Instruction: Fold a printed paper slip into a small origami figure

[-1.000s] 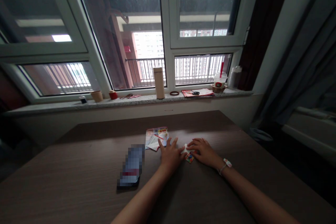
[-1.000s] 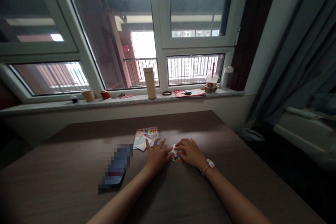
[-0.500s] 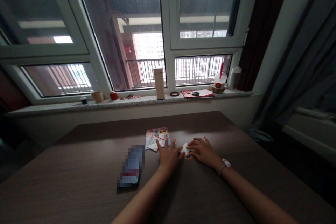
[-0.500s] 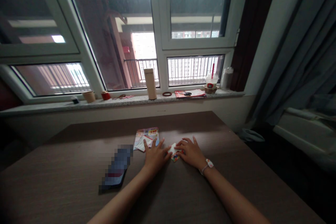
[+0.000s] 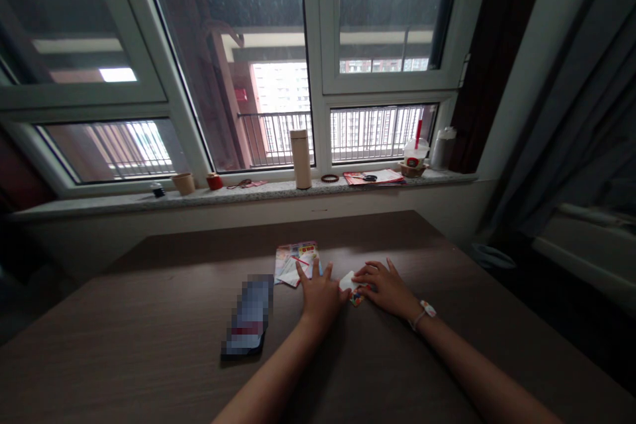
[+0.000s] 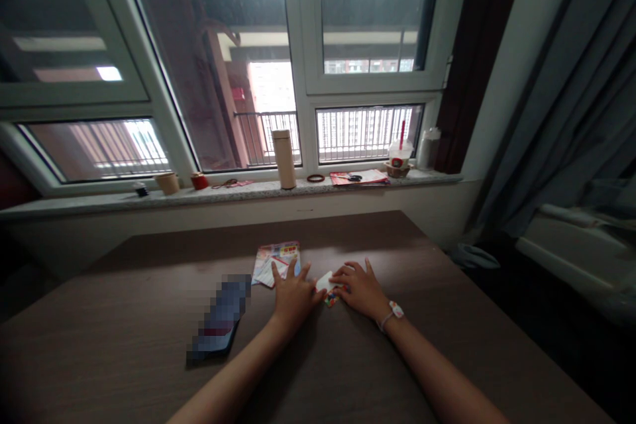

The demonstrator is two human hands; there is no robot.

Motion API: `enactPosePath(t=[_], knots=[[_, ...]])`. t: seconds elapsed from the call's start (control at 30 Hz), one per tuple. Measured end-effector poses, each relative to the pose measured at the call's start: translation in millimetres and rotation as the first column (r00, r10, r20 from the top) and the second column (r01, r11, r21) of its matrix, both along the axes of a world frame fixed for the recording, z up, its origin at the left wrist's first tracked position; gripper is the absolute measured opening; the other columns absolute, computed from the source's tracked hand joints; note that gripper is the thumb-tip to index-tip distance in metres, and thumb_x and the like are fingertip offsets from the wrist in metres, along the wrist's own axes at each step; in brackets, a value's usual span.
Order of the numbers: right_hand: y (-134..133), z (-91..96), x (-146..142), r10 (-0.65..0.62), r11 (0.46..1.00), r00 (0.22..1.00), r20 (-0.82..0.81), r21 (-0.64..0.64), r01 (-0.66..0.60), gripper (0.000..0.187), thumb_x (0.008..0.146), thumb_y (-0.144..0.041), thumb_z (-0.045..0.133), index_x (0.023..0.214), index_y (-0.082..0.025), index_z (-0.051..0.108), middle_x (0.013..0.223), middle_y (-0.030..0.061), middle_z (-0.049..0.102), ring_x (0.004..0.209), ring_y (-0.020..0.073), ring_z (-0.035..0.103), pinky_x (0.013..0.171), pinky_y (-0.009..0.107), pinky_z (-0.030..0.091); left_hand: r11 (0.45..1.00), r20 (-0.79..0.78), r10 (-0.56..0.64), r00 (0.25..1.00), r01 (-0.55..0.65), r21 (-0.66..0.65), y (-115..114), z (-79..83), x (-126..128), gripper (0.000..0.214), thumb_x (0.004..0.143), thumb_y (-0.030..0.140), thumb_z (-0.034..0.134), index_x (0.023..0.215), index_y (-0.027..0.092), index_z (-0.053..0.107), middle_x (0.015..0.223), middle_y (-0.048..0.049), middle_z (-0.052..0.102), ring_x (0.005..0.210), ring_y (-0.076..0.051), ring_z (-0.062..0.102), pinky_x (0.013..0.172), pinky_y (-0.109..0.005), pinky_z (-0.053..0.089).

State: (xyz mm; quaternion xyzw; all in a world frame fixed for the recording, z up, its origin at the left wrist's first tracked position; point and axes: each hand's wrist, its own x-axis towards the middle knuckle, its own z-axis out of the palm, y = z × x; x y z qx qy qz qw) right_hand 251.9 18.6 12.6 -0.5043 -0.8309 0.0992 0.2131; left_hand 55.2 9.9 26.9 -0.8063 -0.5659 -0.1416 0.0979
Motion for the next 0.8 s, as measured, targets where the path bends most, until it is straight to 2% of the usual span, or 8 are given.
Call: enactPosePath(t=[0.4, 0.47, 0.63, 0.8], knots=[[2, -4.7, 1, -0.005, 0.999, 0.999, -0.043, -0.054, 0.002, 0.032, 0.086, -0.046, 0.054, 0.115, -0.036, 0.063, 0.128, -0.0005, 0.06, 0.129, 0.0254, 0.04, 0.112, 0.062, 0.002, 0.999, 0.068, -0.036, 0.997, 0.033, 0.043, 0, -6.9, -4, 0.029, 0.083, 0.049, 0.058, 0.087, 0.027, 0.076, 0.126, -0.0053, 0.062, 0.124, -0.036, 0.045, 0.108, -0.071, 0.002], [3, -6.5, 2, -0.002, 0.998, 0.998, -0.057, -0.063, -0.001, 0.032, 0.086, -0.045, 0.053, 0.115, -0.036, 0.063, 0.129, -0.0005, 0.06, 0.13, 0.0253, 0.039, 0.112, 0.062, 0.003, 0.998, 0.089, -0.049, 0.995, 0.045, 0.044, 2, -8.7, -6, 0.025, 0.084, 0.046, 0.058, 0.091, 0.028, 0.075, 0.127, -0.0048, 0.061, 0.123, -0.034, 0.045, 0.109, -0.069, 0.002], [7, -9.1, 4, 0.005, 0.995, 0.997, -0.081, -0.102, -0.014, 0.032, 0.086, -0.046, 0.054, 0.114, -0.036, 0.063, 0.129, 0.0, 0.06, 0.132, 0.0259, 0.036, 0.112, 0.062, 0.005, 0.997, 0.132, -0.063, 0.989, 0.067, -0.03, 7, -18.5, -6, 0.031, 0.088, 0.046, 0.053, 0.116, 0.04, 0.063, 0.136, -0.0021, 0.053, 0.127, -0.03, 0.041, 0.107, -0.071, 0.007], [8, -7.5, 4, 0.002, 0.994, 0.997, -0.077, -0.11, -0.01, 0.032, 0.085, -0.047, 0.054, 0.114, -0.037, 0.064, 0.129, -0.0007, 0.06, 0.133, 0.026, 0.036, 0.111, 0.062, 0.005, 0.997, 0.097, -0.033, 0.995, 0.04, -0.072, 10, -21.3, -6, 0.033, 0.088, 0.052, 0.051, 0.119, 0.045, 0.061, 0.144, 0.0, 0.046, 0.132, -0.034, 0.034, 0.105, -0.073, 0.005]])
